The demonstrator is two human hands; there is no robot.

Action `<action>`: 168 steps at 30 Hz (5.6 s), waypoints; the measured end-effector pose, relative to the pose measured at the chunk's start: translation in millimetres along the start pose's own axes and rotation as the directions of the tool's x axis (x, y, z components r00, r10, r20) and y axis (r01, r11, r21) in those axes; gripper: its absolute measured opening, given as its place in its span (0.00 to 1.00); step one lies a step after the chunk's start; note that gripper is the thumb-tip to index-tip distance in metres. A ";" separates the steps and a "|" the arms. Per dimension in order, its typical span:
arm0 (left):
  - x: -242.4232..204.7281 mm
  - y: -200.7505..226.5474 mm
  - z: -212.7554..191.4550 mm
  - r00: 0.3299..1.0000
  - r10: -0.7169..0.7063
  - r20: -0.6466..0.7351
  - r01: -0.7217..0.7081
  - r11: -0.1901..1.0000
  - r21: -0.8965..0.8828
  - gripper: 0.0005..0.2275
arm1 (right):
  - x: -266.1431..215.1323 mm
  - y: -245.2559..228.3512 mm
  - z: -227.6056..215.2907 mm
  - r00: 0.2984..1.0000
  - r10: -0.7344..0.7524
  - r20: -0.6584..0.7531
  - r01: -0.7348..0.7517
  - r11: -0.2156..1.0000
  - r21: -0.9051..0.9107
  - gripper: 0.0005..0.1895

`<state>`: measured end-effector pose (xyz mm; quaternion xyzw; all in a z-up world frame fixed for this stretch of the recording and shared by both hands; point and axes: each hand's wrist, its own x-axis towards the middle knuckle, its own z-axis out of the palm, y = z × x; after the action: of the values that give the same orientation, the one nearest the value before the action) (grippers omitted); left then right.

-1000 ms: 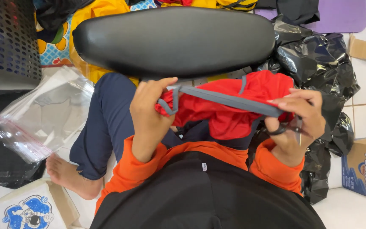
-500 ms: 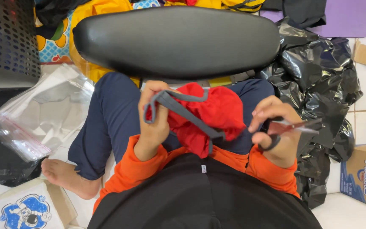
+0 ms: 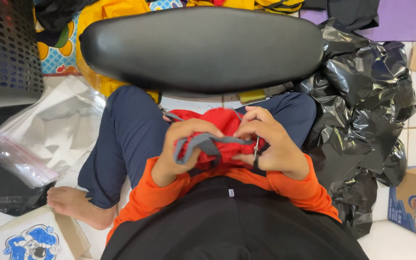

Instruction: Trimming a strap, cleaning a red fabric item with a sponge, folding it, and placing it into a plastic bag.

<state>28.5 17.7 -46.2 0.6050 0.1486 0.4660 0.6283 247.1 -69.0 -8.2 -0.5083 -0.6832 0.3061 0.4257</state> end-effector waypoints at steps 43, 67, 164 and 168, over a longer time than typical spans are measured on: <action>37.3 -78.9 -3.9 0.984 -0.087 0.156 -0.070 0.614 0.786 0.45 | -9.0 76.2 -44.7 0.680 0.722 0.126 -0.651 0.674 -0.349 0.28; 2.8 -158.8 33.8 0.846 -0.278 -0.455 0.461 0.810 0.362 0.12 | 38.3 168.1 19.1 0.998 0.020 -0.064 -0.056 0.767 -0.639 0.22; 40.0 -225.5 -309.8 0.444 0.084 -0.892 0.613 0.698 0.371 0.08 | 86.8 249.8 83.3 0.969 -0.212 0.126 0.239 0.687 -0.686 0.15; 36.9 -238.7 -338.9 0.357 0.009 -0.934 0.711 0.646 0.278 0.08 | 86.3 249.3 82.6 0.977 -0.186 0.099 0.207 0.750 -0.628 0.06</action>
<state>-109.9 296.5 -322.6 0.3954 0.7399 0.4603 0.2905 271.1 88.3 -234.2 -0.5428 -0.8020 0.0185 0.2485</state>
